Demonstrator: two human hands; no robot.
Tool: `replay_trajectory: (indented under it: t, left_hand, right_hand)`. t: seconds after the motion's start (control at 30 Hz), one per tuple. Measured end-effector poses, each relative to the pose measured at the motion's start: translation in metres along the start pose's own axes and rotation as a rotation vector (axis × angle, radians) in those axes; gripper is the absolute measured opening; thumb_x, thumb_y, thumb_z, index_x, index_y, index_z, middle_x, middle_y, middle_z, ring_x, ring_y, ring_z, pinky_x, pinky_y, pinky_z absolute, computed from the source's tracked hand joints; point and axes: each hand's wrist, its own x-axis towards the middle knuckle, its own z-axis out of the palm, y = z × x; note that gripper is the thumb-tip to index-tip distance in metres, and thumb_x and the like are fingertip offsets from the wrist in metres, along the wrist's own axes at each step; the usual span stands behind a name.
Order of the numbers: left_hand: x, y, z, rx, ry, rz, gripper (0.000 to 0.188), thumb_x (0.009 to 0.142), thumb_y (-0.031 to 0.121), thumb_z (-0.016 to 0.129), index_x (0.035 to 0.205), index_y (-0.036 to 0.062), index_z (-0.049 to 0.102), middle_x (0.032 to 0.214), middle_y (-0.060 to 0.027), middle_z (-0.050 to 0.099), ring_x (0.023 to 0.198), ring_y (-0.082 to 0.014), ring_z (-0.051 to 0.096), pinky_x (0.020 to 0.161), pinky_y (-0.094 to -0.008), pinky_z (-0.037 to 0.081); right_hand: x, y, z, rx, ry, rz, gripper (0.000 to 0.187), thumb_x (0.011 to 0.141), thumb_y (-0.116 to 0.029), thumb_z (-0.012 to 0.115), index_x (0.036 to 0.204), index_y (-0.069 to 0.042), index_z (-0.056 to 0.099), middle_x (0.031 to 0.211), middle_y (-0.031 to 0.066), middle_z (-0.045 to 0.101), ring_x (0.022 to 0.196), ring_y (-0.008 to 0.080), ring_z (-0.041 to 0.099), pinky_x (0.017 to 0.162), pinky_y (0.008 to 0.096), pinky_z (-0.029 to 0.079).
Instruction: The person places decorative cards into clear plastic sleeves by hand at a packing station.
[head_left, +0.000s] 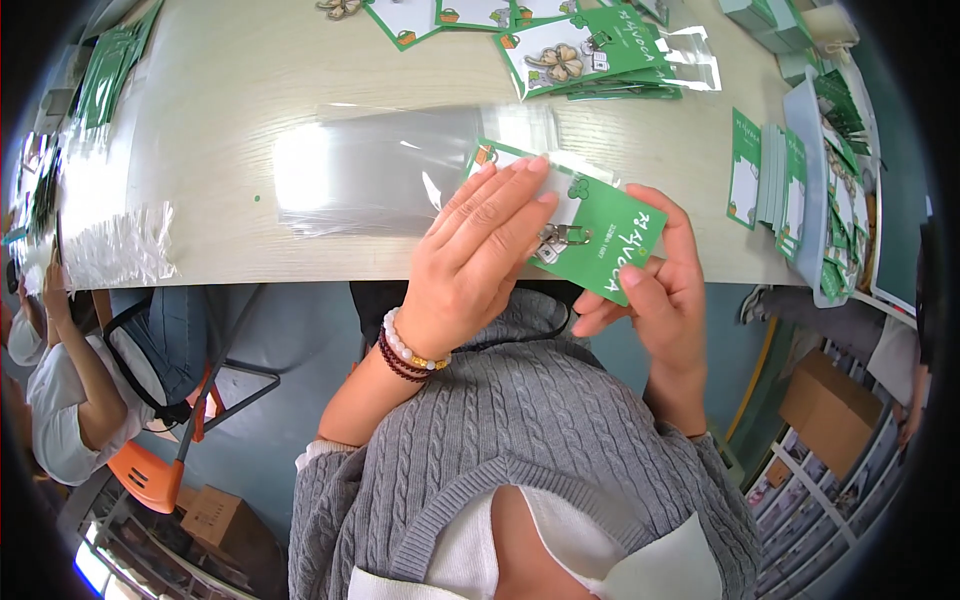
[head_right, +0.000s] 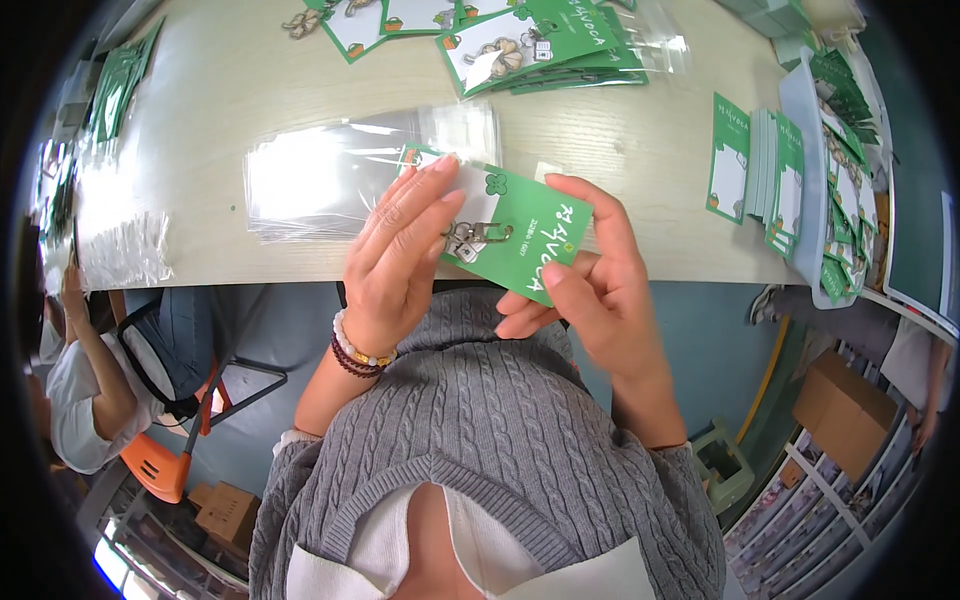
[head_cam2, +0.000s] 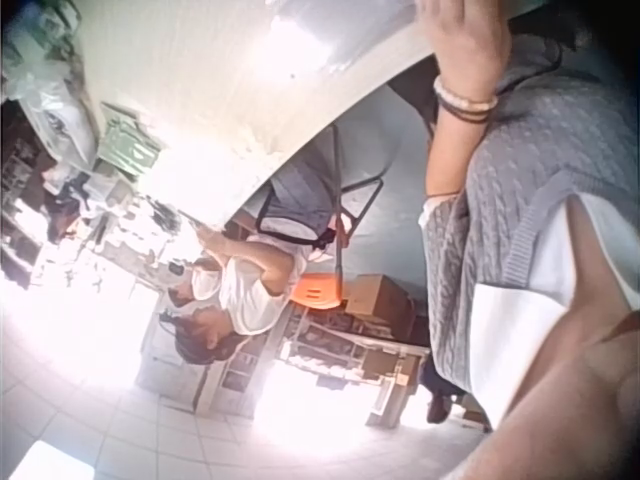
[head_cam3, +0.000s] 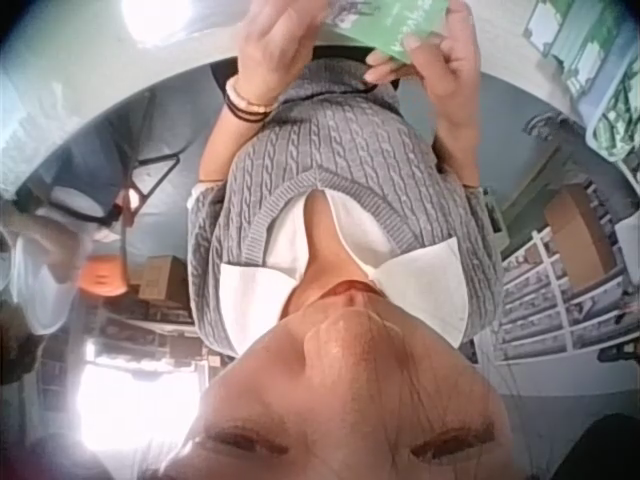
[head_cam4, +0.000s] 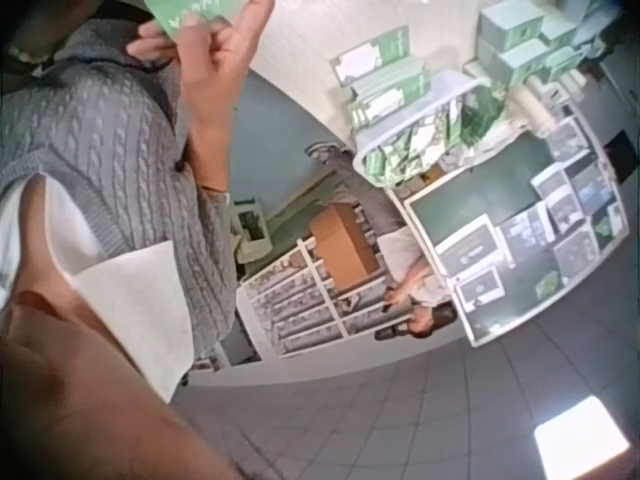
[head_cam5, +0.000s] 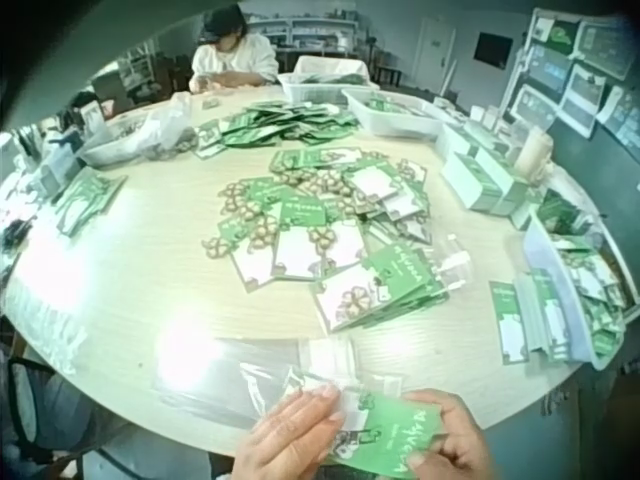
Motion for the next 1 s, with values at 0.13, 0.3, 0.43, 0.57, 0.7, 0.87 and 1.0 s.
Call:
replay_trajectory:
  t: [0.13, 0.3, 0.43, 0.57, 0.7, 0.87, 1.0]
  left_hand:
    - [-0.001, 0.001, -0.001, -0.017, -0.022, 0.074, 0.036, 0.077, 0.001, 0.065, 0.113, -0.0009, 0.061, 0.125, -0.0156, 0.058, 0.117, -0.0300, 0.057, 0.100, -0.0433, 0.045]
    - [-0.001, 0.000, -0.003, -0.013, -0.017, 0.089, 0.037, 0.077, 0.001, 0.065, 0.113, -0.0009, 0.060, 0.125, -0.0159, 0.058, 0.117, -0.0304, 0.056, 0.100, -0.0440, 0.045]
    - [-0.002, -0.001, -0.003, -0.030, -0.011, 0.064, 0.040, 0.077, 0.002, 0.065, 0.116, -0.0003, 0.060, 0.127, -0.0164, 0.057, 0.118, -0.0311, 0.056, 0.101, -0.0443, 0.043]
    - [-0.001, 0.000, -0.006, 0.004, 0.013, -0.044, 0.041, 0.081, 0.000, 0.063, 0.121, -0.0018, 0.057, 0.131, -0.0184, 0.054, 0.117, -0.0320, 0.056, 0.100, -0.0405, 0.043]
    - [0.000, 0.000, -0.004, -0.181, 0.132, -0.294, 0.034, 0.085, -0.001, 0.060, 0.119, -0.0030, 0.059, 0.127, -0.0187, 0.057, 0.110, -0.0299, 0.061, 0.093, -0.0347, 0.047]
    - [0.002, -0.001, -0.005, -0.286, 0.129, -0.476, 0.025, 0.089, 0.001, 0.059, 0.113, -0.0014, 0.064, 0.113, -0.0141, 0.067, 0.095, -0.0201, 0.067, 0.083, -0.0295, 0.051]
    - [0.004, 0.003, -0.010, -0.360, 0.147, -0.542, 0.026, 0.088, 0.001, 0.060, 0.114, -0.0015, 0.063, 0.116, -0.0147, 0.066, 0.098, -0.0197, 0.066, 0.084, -0.0303, 0.050]
  right_hand:
    - [0.003, -0.012, -0.009, -0.007, -0.006, 0.004, 0.059, 0.092, -0.006, 0.045, 0.144, -0.007, 0.018, 0.083, 0.0201, 0.066, 0.065, 0.0264, 0.068, 0.059, 0.0337, 0.059]
    - [0.009, -0.009, -0.019, -0.006, -0.059, 0.041, 0.060, 0.091, -0.007, 0.045, 0.144, -0.007, 0.018, 0.081, 0.0201, 0.066, 0.062, 0.0263, 0.068, 0.055, 0.0331, 0.058]
    - [0.008, -0.014, -0.030, -0.028, -0.071, 0.018, 0.061, 0.091, -0.009, 0.046, 0.145, -0.007, 0.018, 0.078, 0.0192, 0.066, 0.059, 0.0261, 0.067, 0.054, 0.0331, 0.058]
    - [0.003, -0.008, -0.031, -0.054, 0.032, -0.003, 0.062, 0.090, -0.010, 0.047, 0.145, -0.006, 0.018, 0.077, 0.0182, 0.066, 0.056, 0.0251, 0.066, 0.051, 0.0322, 0.057]
    - [-0.006, -0.011, -0.035, -0.093, 0.193, -0.048, 0.064, 0.090, -0.012, 0.047, 0.146, -0.006, 0.017, 0.074, 0.0156, 0.066, 0.053, 0.0210, 0.064, 0.045, 0.0299, 0.055]
    - [-0.013, -0.012, -0.037, -0.118, 0.219, -0.124, 0.064, 0.090, -0.013, 0.047, 0.146, -0.004, 0.018, 0.076, 0.0140, 0.065, 0.052, 0.0175, 0.062, 0.042, 0.0278, 0.053]
    - [-0.015, -0.013, -0.040, -0.073, 0.257, -0.185, 0.065, 0.089, -0.012, 0.048, 0.145, -0.001, 0.017, 0.093, 0.0169, 0.064, 0.056, 0.0159, 0.064, 0.042, 0.0260, 0.054]
